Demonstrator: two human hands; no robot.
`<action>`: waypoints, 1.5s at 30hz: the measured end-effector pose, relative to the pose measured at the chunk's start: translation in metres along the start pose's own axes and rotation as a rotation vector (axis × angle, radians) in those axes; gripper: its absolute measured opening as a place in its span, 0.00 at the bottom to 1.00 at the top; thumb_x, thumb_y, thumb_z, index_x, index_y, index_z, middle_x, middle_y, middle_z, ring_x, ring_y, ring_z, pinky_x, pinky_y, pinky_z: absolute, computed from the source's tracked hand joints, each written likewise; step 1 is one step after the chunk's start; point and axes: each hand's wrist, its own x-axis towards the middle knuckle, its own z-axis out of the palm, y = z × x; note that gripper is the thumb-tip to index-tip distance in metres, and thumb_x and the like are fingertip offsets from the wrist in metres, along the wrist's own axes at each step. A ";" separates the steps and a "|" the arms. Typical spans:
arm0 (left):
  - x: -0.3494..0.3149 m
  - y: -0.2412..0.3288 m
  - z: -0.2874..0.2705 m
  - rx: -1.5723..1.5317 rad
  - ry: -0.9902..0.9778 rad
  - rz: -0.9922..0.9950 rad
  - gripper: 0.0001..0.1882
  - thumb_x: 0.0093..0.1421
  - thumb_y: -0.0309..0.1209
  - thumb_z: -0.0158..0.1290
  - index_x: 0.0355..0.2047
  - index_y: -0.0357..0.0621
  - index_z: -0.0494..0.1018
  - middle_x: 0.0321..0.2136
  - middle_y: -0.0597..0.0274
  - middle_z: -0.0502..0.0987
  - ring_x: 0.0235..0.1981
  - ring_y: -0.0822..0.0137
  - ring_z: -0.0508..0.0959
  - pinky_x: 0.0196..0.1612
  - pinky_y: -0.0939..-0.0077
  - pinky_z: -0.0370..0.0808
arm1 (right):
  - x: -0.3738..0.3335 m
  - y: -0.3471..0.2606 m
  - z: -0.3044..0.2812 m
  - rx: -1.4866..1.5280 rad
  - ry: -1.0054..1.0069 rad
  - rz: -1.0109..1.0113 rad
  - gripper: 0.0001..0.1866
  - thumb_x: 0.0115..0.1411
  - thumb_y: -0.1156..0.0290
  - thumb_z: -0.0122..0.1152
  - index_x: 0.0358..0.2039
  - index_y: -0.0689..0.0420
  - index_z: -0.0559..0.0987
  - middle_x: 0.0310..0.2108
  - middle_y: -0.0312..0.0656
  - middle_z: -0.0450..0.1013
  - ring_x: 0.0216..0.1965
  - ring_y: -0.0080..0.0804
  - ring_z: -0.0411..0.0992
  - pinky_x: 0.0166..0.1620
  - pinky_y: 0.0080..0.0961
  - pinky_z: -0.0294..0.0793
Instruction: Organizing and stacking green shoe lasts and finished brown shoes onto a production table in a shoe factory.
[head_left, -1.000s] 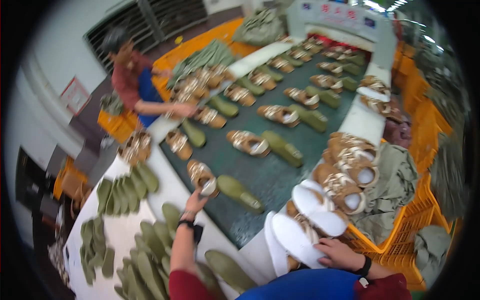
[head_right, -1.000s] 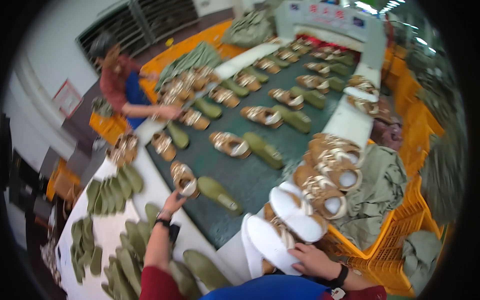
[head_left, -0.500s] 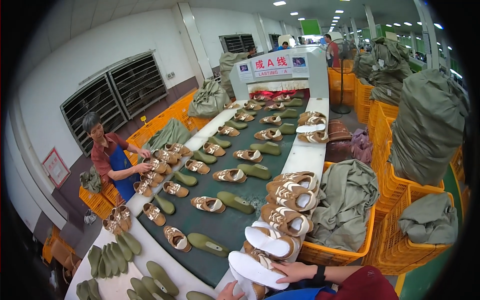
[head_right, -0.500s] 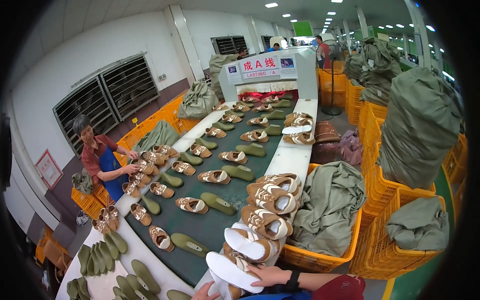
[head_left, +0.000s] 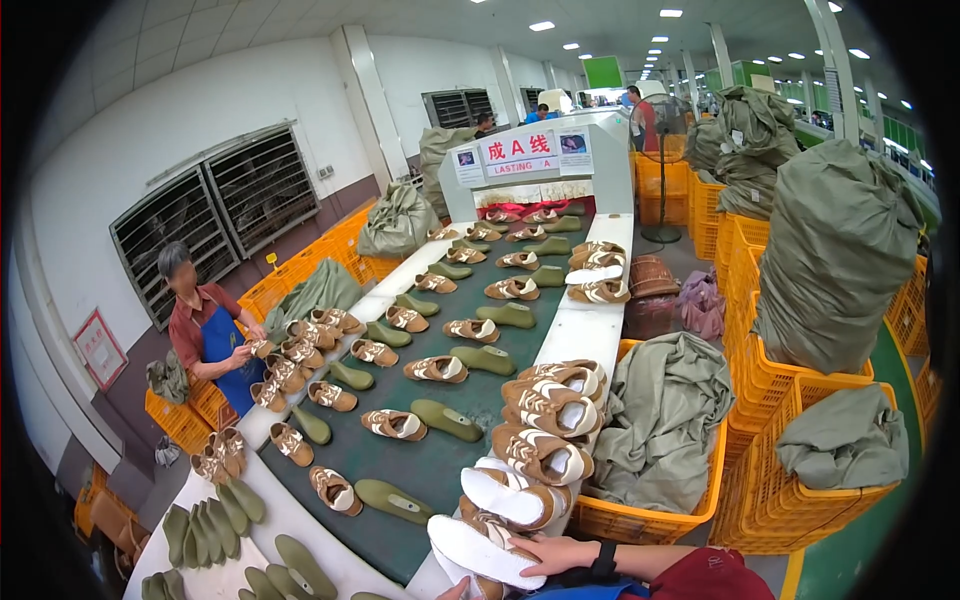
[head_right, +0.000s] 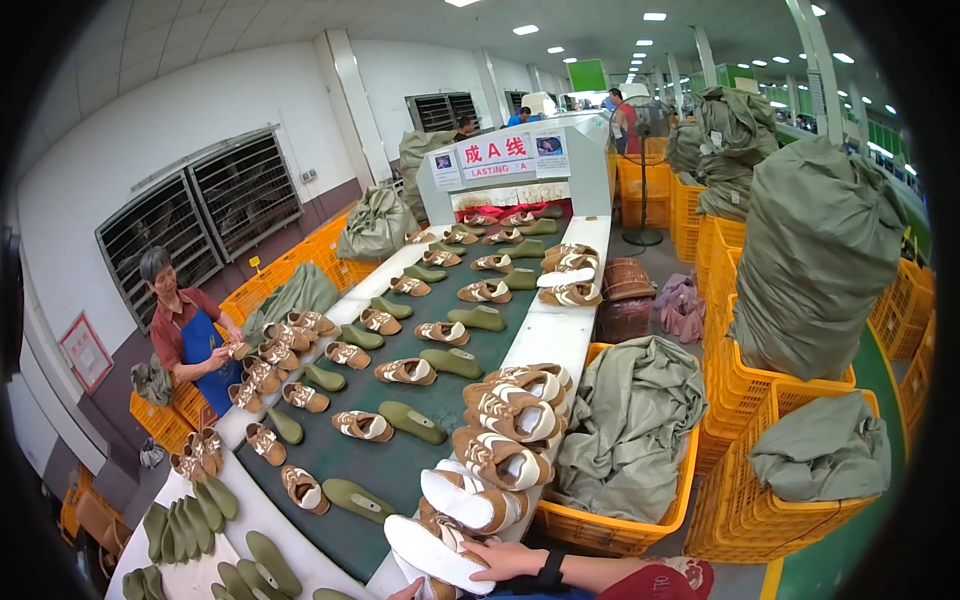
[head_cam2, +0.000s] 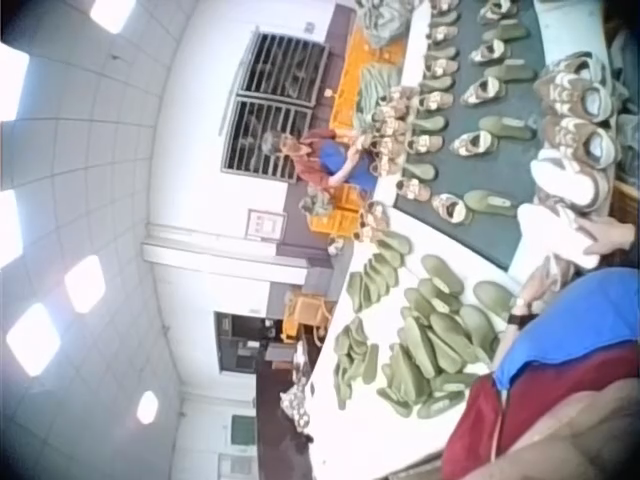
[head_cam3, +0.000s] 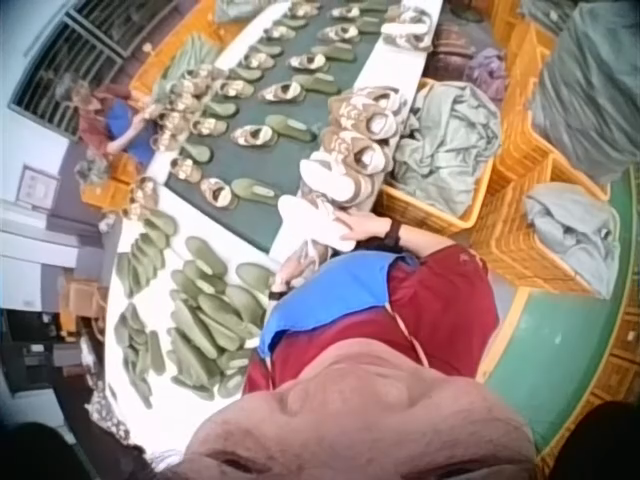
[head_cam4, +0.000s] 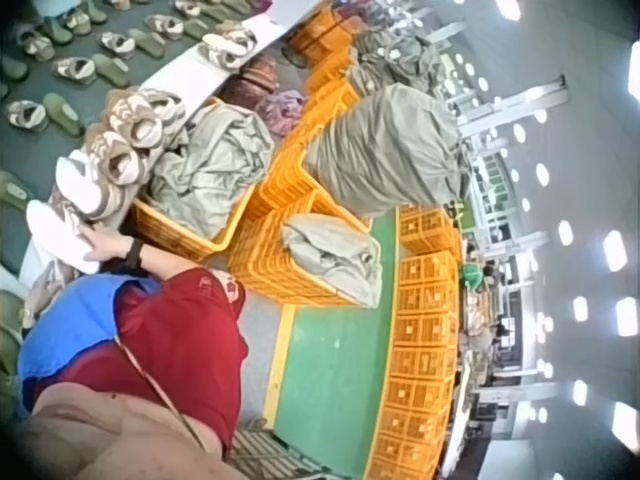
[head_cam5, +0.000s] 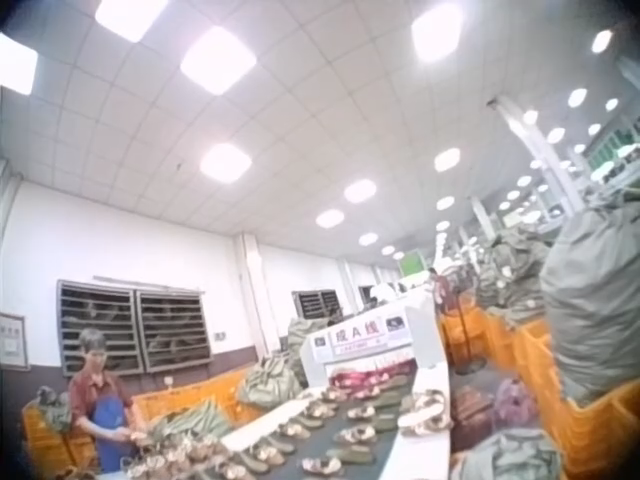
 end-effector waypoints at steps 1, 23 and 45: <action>-0.003 0.006 -0.001 -0.049 -0.003 -0.016 0.38 0.54 0.48 0.50 0.58 0.38 0.52 0.52 0.39 0.63 0.54 0.47 0.63 0.54 0.64 0.62 | 0.001 0.002 0.000 0.003 0.017 -0.016 0.43 0.51 0.41 0.48 0.62 0.46 0.45 0.49 0.63 0.59 0.47 0.55 0.65 0.48 0.37 0.66; -0.014 0.014 0.014 -0.250 0.104 -0.172 0.33 0.56 0.40 0.48 0.58 0.38 0.53 0.51 0.42 0.64 0.54 0.50 0.64 0.56 0.66 0.60 | 0.005 0.001 -0.006 0.021 -0.058 -0.030 0.43 0.52 0.40 0.47 0.62 0.46 0.46 0.50 0.61 0.58 0.48 0.56 0.64 0.50 0.37 0.64; 0.028 -0.055 0.030 -0.228 0.446 -0.226 0.17 0.53 0.38 0.48 0.35 0.36 0.72 0.31 0.46 0.76 0.35 0.49 0.75 0.39 0.63 0.71 | 0.005 -0.001 -0.006 0.059 -0.052 0.003 0.42 0.51 0.40 0.48 0.62 0.42 0.46 0.51 0.59 0.59 0.48 0.56 0.64 0.49 0.37 0.64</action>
